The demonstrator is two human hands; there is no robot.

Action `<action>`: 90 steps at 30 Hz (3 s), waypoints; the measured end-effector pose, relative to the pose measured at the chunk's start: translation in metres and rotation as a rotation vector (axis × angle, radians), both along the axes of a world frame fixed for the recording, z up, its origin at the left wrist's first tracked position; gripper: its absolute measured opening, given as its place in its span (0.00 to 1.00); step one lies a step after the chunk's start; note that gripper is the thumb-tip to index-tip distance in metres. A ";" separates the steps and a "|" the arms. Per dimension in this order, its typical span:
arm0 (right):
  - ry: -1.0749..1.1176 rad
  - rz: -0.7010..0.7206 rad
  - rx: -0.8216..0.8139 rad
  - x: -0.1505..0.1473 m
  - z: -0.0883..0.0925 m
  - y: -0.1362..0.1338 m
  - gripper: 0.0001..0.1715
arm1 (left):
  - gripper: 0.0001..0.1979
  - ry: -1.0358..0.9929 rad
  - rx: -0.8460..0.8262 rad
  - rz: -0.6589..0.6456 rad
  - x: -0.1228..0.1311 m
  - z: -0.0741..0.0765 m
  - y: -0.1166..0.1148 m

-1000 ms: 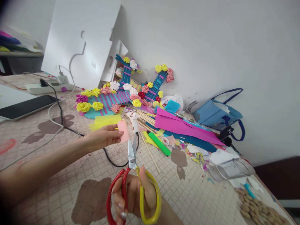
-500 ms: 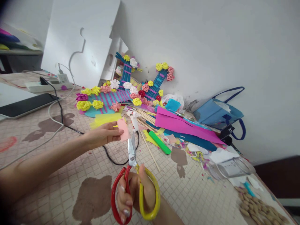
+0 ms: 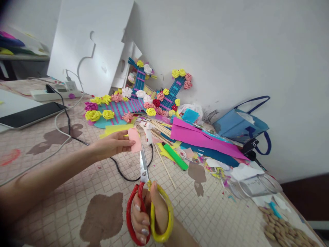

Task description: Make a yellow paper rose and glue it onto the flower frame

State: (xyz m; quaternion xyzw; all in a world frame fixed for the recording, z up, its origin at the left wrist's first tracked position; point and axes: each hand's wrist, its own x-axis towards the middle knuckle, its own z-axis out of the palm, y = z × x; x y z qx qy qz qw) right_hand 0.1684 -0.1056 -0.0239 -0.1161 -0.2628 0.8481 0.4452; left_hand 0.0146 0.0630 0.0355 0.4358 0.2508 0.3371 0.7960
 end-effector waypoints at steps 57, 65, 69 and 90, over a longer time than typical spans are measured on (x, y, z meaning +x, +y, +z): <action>-0.063 -0.029 0.016 -0.002 0.013 -0.004 0.46 | 0.25 0.128 0.043 -0.139 0.002 -0.001 -0.010; -0.103 -0.037 -0.010 -0.002 0.012 -0.003 0.43 | 0.23 0.157 0.084 -0.176 0.003 -0.002 -0.015; -0.090 -0.040 -0.014 -0.002 0.012 -0.003 0.43 | 0.22 0.146 0.090 -0.192 0.005 -0.004 -0.017; -0.131 -0.086 -0.036 -0.003 0.012 -0.004 0.38 | 0.23 0.171 0.096 -0.208 0.004 -0.005 -0.016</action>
